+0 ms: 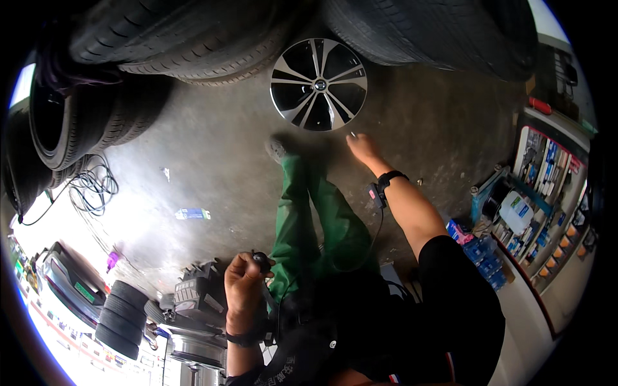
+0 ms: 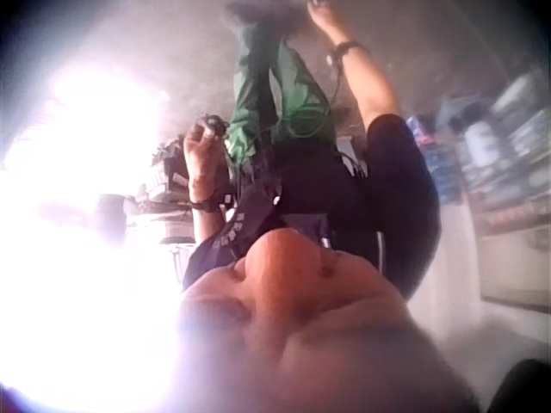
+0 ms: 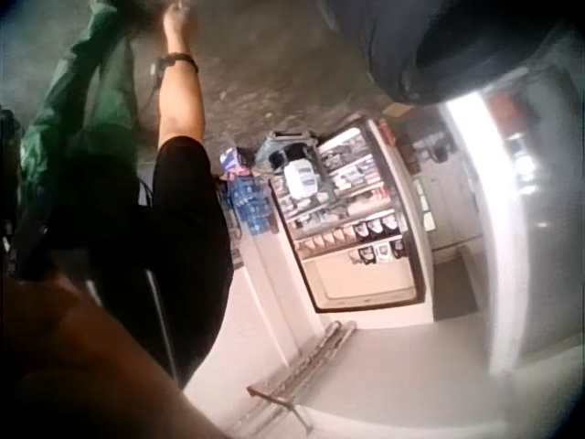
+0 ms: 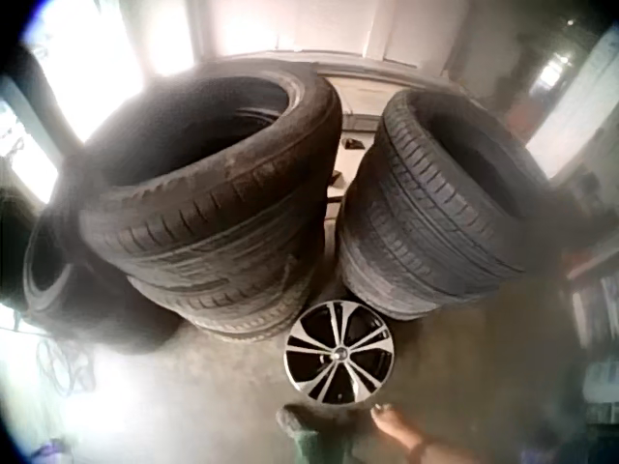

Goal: The person uses a tool to secure a component on a silver rim and then installs tire pressure sensors into the silver rim and a black rim by hand, pressing them into place.

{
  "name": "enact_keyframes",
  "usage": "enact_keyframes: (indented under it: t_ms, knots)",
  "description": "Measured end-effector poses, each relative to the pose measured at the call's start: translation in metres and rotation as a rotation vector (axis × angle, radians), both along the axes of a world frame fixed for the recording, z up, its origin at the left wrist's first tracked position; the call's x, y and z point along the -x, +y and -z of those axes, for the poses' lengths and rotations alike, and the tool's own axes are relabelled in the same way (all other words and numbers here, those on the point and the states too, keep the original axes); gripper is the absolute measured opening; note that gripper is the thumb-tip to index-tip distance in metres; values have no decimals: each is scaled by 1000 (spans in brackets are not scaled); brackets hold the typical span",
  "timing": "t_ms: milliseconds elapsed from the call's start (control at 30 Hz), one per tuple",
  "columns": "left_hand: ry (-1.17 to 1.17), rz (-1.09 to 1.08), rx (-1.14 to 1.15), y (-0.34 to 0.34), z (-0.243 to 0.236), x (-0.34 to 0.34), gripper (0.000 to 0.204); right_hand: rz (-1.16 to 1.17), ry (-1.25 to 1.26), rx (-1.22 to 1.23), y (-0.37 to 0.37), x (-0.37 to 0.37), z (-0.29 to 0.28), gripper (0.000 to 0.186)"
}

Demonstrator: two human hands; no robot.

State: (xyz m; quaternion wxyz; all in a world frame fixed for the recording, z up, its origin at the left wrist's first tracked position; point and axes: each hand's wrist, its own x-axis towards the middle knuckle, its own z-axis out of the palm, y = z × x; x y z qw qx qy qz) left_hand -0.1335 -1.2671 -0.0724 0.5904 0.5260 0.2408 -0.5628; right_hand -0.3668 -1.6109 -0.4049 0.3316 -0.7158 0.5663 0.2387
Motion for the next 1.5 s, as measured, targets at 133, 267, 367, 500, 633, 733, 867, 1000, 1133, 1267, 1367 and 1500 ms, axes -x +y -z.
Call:
enact_keyframes:
  t_ms: [133,267,367,500,633,733,867,1000,1133,1267,1367,1500]
  knots:
    - [34,-25,-9,-10,39,16,21,-81,54,65,-18,-8,44,42]
    - [26,-140,-77,-7,70,33,23,-322,109,-35,-24,-51,71,32]
    - [47,-221,-153,-7,93,46,26,-725,-18,-108,-33,-49,129,30]
    - [82,-342,-195,-13,123,83,30,-800,-178,-118,-21,-65,188,26]
    - [170,-414,-218,-22,141,116,30,-913,-76,-251,-7,-75,223,27]
    - [205,-449,-235,-25,149,127,30,-972,-50,-123,12,-71,235,27]
    - [213,-470,-239,-20,154,129,28,-898,37,-86,35,-82,228,27]
    - [204,-458,-229,-12,159,129,26,-1028,156,-132,43,-93,229,50]
    - [197,-447,-292,-12,157,122,32,-1179,166,62,58,-78,274,34]
    - [189,-478,-311,-3,163,124,31,-1243,25,194,56,-71,301,18]
    - [182,-473,-262,2,167,121,31,-1254,-41,315,58,-63,308,15]
    - [169,-483,-254,9,158,122,30,-1152,-122,332,55,-51,300,16]
